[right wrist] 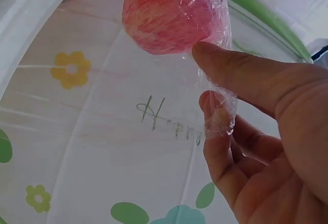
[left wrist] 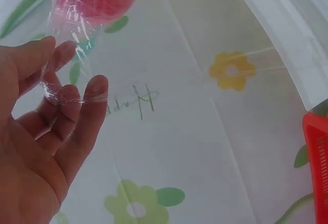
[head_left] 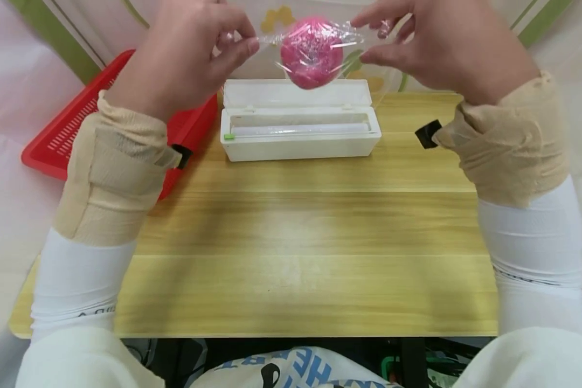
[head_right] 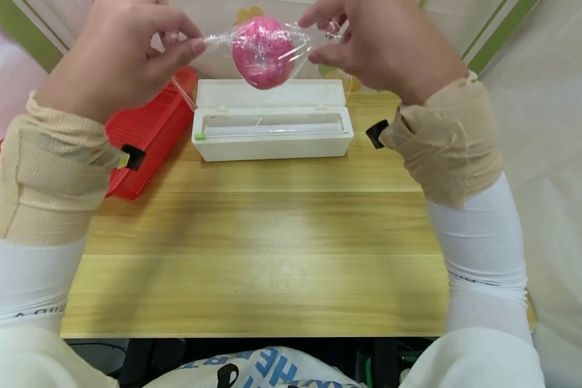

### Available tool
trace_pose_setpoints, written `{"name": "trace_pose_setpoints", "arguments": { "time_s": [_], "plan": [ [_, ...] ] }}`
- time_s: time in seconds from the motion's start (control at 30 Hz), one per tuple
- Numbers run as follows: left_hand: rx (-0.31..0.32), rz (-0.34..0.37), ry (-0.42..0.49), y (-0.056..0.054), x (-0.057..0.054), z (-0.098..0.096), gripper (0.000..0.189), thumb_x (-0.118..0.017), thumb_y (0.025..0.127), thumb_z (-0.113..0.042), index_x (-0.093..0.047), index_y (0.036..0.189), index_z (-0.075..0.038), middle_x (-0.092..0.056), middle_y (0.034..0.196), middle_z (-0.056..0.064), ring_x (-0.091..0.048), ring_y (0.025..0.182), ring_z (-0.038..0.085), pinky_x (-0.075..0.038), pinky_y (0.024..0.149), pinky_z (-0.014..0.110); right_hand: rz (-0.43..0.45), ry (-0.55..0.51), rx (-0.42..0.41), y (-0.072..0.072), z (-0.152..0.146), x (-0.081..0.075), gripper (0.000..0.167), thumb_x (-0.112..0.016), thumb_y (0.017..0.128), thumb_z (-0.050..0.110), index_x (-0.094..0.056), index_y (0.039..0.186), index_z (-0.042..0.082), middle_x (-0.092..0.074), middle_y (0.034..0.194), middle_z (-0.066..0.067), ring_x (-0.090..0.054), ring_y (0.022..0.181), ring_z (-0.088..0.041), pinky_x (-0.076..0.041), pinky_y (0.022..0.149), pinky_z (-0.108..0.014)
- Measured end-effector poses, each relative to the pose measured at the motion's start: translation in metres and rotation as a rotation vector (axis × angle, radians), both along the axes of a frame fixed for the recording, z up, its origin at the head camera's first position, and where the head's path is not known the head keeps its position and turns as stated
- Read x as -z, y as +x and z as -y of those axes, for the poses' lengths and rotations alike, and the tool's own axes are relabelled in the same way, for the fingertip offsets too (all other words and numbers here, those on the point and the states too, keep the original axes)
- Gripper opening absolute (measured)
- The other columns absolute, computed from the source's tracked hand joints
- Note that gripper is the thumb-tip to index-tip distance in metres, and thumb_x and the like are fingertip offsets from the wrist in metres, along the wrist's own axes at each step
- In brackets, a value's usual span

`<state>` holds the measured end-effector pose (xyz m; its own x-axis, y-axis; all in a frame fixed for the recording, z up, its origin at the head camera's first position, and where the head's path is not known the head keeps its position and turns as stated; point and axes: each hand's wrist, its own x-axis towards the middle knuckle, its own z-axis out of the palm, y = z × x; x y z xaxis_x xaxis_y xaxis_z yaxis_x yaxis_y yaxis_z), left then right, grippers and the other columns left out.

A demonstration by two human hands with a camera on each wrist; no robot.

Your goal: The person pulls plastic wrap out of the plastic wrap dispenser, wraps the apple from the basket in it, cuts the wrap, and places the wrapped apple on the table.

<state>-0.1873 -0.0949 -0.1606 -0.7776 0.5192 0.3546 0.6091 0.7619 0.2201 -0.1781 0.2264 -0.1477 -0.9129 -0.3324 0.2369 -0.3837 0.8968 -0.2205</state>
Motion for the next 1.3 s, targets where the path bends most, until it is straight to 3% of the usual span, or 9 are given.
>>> {"name": "trace_pose_setpoints", "arguments": {
  "time_s": [0.1, 0.3, 0.4, 0.53, 0.7, 0.9, 1.1, 1.3],
  "plan": [
    [0.055, -0.028, 0.012, 0.014, 0.005, 0.004, 0.036, -0.06, 0.107, -0.033, -0.076, 0.124, -0.006, -0.068, 0.112, 0.017, -0.059, 0.1, 0.03, -0.049, 0.084, 0.037, -0.08, -0.002, -0.086, 0.017, 0.0, 0.007, 0.04, -0.078, 0.097, 0.024, -0.073, 0.137, 0.027, -0.071, 0.126, -0.003, -0.059, 0.092, -0.007, -0.043, 0.075, -0.009],
    [0.128, -0.001, 0.046, 0.043, 0.02, 0.014, 0.029, -0.064, 0.105, -0.026, -0.076, 0.119, -0.003, -0.058, 0.1, 0.015, -0.055, 0.084, 0.026, -0.044, 0.074, 0.031, -0.281, -0.013, -0.321, 0.042, 0.003, 0.025, 0.032, -0.084, 0.089, 0.008, -0.08, 0.121, 0.008, -0.072, 0.108, -0.015, -0.068, 0.082, -0.022, -0.036, 0.074, -0.004],
    [0.168, -0.013, 0.047, 0.056, 0.03, 0.019, 0.026, -0.068, 0.103, -0.02, -0.076, 0.119, -0.002, -0.059, 0.097, 0.014, -0.054, 0.076, 0.021, -0.045, 0.069, 0.027, -0.306, -0.053, -0.384, 0.054, 0.005, 0.037, 0.033, -0.087, 0.085, 0.003, -0.08, 0.117, 0.005, -0.071, 0.105, -0.017, -0.066, 0.078, -0.023, -0.037, 0.073, -0.008],
    [0.218, -0.025, 0.062, 0.073, 0.047, 0.026, 0.024, -0.075, 0.098, -0.012, -0.076, 0.118, 0.0, -0.061, 0.095, 0.013, -0.062, 0.076, 0.02, -0.053, 0.066, 0.028, -0.327, -0.073, -0.451, 0.071, 0.008, 0.052, 0.035, -0.089, 0.081, 0.0, -0.081, 0.115, 0.003, -0.069, 0.103, -0.019, -0.062, 0.074, -0.023, -0.043, 0.07, -0.02],
    [0.261, -0.011, 0.087, 0.09, 0.068, 0.029, 0.026, -0.081, 0.092, -0.009, -0.076, 0.117, -0.001, -0.062, 0.095, 0.013, -0.066, 0.077, 0.022, -0.06, 0.063, 0.036, -0.307, -0.034, -0.487, 0.094, 0.012, 0.07, 0.036, -0.089, 0.081, -0.001, -0.079, 0.116, -0.001, -0.066, 0.101, -0.02, -0.06, 0.075, -0.022, -0.053, 0.064, -0.032],
    [0.27, 0.052, 0.099, 0.104, 0.097, 0.032, 0.03, -0.084, 0.09, -0.013, -0.076, 0.118, -0.003, -0.06, 0.095, 0.01, -0.071, 0.083, 0.022, -0.064, 0.066, 0.036, -0.241, -0.123, -0.444, 0.115, 0.013, 0.101, 0.048, -0.094, 0.073, -0.004, -0.079, 0.119, 0.001, -0.065, 0.103, -0.016, -0.056, 0.075, -0.016, -0.053, 0.061, -0.032],
    [0.256, 0.164, 0.096, 0.112, 0.13, 0.036, 0.031, -0.082, 0.092, -0.013, -0.074, 0.121, -0.005, -0.058, 0.094, 0.006, -0.074, 0.088, 0.021, -0.06, 0.068, 0.032, -0.144, -0.198, -0.412, 0.121, 0.011, 0.139, 0.054, -0.094, 0.073, 0.0, -0.078, 0.124, 0.008, -0.064, 0.098, -0.008, -0.054, 0.074, -0.01, -0.051, 0.06, -0.026],
    [0.2, 0.295, 0.067, 0.113, 0.16, 0.039, 0.037, -0.078, 0.096, -0.019, -0.072, 0.131, -0.008, -0.057, 0.096, 0.004, -0.071, 0.088, 0.019, -0.057, 0.069, 0.029, 0.043, -0.207, -0.369, 0.119, 0.011, 0.171, 0.051, -0.09, 0.081, 0.003, -0.076, 0.129, 0.011, -0.064, 0.098, -0.003, -0.059, 0.077, -0.008, -0.053, 0.062, -0.022]
  ]
}}
